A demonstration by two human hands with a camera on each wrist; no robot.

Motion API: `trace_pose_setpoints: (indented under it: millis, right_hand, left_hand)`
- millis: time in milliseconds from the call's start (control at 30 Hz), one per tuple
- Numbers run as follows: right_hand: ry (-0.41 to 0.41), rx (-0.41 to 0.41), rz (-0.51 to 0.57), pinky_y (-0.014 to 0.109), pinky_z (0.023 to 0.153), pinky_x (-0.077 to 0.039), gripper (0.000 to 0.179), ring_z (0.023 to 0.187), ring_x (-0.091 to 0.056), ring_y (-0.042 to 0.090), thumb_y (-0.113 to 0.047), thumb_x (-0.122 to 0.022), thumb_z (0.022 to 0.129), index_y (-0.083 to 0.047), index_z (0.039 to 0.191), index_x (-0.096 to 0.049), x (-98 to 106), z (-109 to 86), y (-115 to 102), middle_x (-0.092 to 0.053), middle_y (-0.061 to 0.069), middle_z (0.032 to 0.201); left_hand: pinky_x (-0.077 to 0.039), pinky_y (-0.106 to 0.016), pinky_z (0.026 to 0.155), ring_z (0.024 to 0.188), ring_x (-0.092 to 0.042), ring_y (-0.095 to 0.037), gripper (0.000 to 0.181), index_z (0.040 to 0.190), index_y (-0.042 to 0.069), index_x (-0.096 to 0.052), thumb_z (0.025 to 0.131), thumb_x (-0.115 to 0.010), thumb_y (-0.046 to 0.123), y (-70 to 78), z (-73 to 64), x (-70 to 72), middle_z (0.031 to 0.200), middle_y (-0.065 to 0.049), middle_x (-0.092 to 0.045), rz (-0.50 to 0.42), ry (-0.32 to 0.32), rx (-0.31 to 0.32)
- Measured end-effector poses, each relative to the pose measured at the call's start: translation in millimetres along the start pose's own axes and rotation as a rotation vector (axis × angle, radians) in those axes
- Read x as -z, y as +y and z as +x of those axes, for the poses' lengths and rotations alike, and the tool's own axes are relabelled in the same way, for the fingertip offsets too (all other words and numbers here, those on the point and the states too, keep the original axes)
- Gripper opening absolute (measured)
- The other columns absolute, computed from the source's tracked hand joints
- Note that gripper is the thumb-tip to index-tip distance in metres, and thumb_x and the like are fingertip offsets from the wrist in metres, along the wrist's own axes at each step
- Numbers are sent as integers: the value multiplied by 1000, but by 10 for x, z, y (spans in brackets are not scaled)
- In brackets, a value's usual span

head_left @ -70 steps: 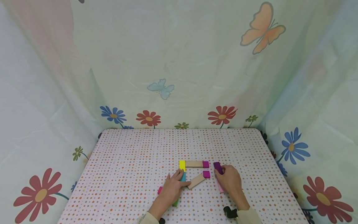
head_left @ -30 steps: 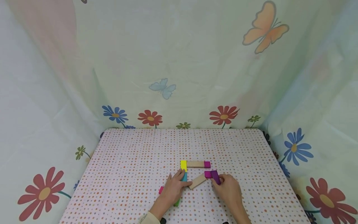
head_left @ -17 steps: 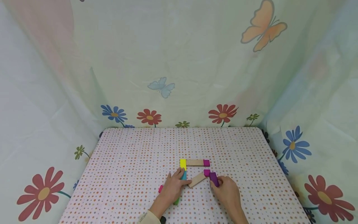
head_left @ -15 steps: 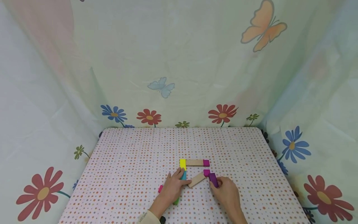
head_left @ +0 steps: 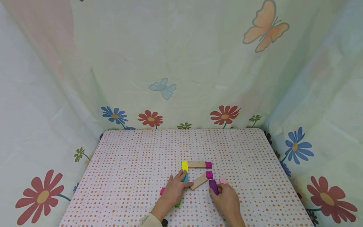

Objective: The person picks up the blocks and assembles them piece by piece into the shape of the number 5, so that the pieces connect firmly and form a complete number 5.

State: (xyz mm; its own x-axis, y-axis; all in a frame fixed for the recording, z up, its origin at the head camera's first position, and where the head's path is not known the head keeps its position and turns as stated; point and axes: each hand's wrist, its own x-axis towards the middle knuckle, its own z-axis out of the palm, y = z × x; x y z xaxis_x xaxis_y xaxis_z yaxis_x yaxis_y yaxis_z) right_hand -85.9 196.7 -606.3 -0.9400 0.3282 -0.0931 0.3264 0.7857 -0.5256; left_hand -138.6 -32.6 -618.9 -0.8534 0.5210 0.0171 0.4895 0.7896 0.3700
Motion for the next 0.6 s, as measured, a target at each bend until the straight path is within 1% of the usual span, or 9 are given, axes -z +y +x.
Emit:
trace_pose_setpoints:
  millis: [200,367,500,600]
  right_hand:
    - [-35,-2,-31,26,60,-39,34,70,-52,15,-31,-86,87,-2,102,-75,-36,-18,18,-61,3,81]
    - [-19,1,-53,27,60,-40,38,68,-52,15,-32,-87,86,0,103,-76,-49,-33,4,-62,4,80]
    - [0,9,-61,28,59,-39,41,68,-51,15,-34,-87,85,1,103,-76,-65,-44,1,-61,4,79]
    - [5,18,-68,30,61,-40,43,69,-52,16,-36,-87,85,1,103,-76,-75,-48,15,-61,5,80]
  left_hand:
    - [-48,-71,110,156,-44,-34,39,132,38,-75,105,-62,13,12,-1,16,165,-13,-49,6,-4,3]
    - [-48,-71,111,156,-44,-34,40,132,38,-74,104,-63,12,10,6,6,166,-12,-48,17,-8,6]
    - [-48,-70,111,156,-44,-33,40,132,40,-74,105,-62,13,15,4,8,166,-11,-48,23,-16,13]
    - [-48,-70,111,156,-44,-33,40,132,41,-74,104,-63,14,14,-5,8,166,-11,-48,25,-18,19]
